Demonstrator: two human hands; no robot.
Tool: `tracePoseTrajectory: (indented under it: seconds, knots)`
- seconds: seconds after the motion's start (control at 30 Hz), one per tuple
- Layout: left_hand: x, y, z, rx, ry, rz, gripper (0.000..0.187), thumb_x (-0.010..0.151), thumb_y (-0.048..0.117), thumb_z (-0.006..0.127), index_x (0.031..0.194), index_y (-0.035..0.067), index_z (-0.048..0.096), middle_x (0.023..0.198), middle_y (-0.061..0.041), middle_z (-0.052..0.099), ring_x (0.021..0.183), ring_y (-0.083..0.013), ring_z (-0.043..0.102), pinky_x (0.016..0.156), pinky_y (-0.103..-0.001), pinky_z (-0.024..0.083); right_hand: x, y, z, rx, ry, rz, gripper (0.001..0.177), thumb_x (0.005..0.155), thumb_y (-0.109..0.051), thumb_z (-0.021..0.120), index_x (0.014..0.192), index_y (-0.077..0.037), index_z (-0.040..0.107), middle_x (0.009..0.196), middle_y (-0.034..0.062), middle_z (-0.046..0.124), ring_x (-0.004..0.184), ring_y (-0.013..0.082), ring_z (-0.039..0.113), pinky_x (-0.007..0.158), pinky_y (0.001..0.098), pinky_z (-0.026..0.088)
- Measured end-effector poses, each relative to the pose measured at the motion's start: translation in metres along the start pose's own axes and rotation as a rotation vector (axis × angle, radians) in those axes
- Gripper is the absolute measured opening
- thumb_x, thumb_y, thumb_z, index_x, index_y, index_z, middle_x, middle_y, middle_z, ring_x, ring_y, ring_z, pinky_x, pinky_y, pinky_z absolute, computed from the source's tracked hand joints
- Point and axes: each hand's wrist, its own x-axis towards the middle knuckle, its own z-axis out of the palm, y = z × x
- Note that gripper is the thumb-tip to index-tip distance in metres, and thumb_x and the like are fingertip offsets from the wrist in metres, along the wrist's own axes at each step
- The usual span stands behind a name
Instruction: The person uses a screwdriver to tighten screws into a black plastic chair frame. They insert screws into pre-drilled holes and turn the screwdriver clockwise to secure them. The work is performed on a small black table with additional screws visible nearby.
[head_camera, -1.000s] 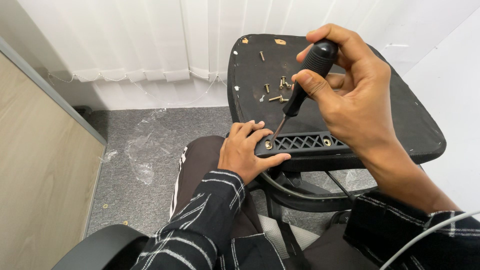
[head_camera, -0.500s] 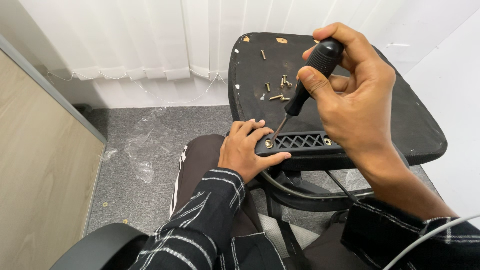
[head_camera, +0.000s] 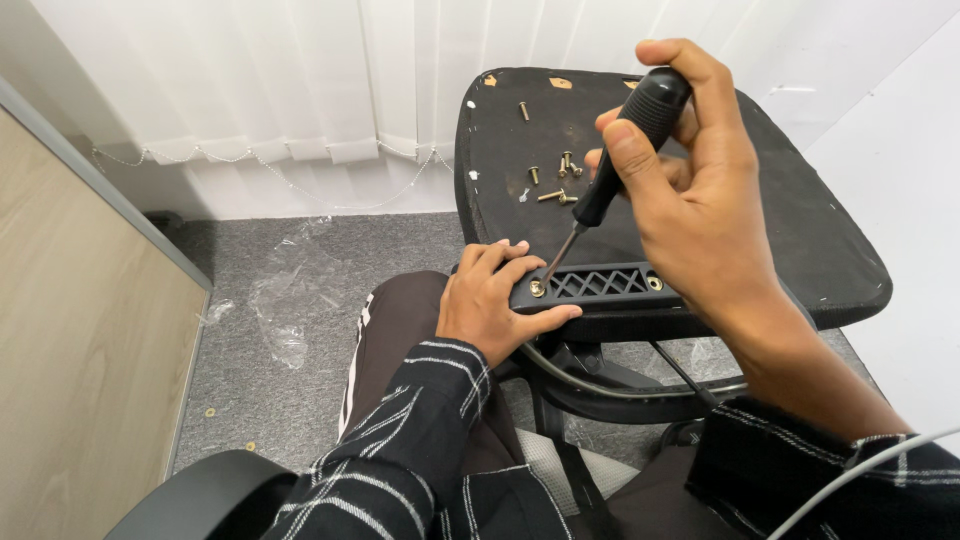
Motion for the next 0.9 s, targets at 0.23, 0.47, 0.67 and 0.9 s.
tracePoseTrajectory:
  seconds: [0.23, 0.47, 0.67, 0.9]
  knots:
    - [0.002, 0.004, -0.004, -0.011, -0.018, -0.007, 0.066, 0.069, 0.060, 0.084, 0.111, 0.010, 0.077, 0.131, -0.010, 0.066, 0.127, -0.0288, 0.054, 0.104, -0.047, 0.049, 0.000, 0.033, -0.012, 0.169, 0.070, 0.004, 0.061, 0.111, -0.015, 0.060, 0.158, -0.004, 0.023, 0.116, 0.0136, 0.063, 0.099, 0.0225, 0.076, 0.081, 0.0297, 0.071]
    - [0.002, 0.002, -0.013, -0.139, -0.080, -0.064, 0.053, 0.093, 0.051, 0.063, 0.121, 0.008, 0.073, 0.137, -0.012, 0.062, 0.132, -0.0304, 0.051, 0.110, -0.046, 0.043, -0.005, 0.075, -0.018, 0.330, 0.392, 0.361, 0.050, 0.107, -0.032, 0.062, 0.133, 0.009, 0.048, 0.115, 0.0176, 0.070, 0.088, 0.0244, 0.078, 0.067, 0.0306, 0.067]
    - [0.006, 0.006, -0.014, -0.124, 0.003, -0.098, 0.040, 0.097, 0.042, 0.061, 0.113, 0.009, 0.075, 0.132, -0.010, 0.065, 0.130, -0.0274, 0.054, 0.112, -0.050, 0.034, -0.026, 0.098, -0.011, 0.427, 0.442, 0.566, 0.045, 0.101, -0.037, 0.059, 0.119, 0.002, 0.046, 0.110, 0.0201, 0.068, 0.090, 0.0269, 0.078, 0.077, 0.0367, 0.072]
    - [0.054, 0.014, -0.011, 0.082, -0.093, -0.327, 0.029, 0.086, 0.033, 0.070, 0.107, 0.014, 0.076, 0.110, -0.003, 0.071, 0.112, -0.0221, 0.062, 0.103, -0.052, 0.036, -0.024, 0.120, -0.038, 0.365, 0.521, 0.612, 0.044, 0.103, -0.041, 0.056, 0.118, -0.001, 0.047, 0.103, 0.0135, 0.066, 0.087, 0.0232, 0.076, 0.074, 0.0349, 0.069]
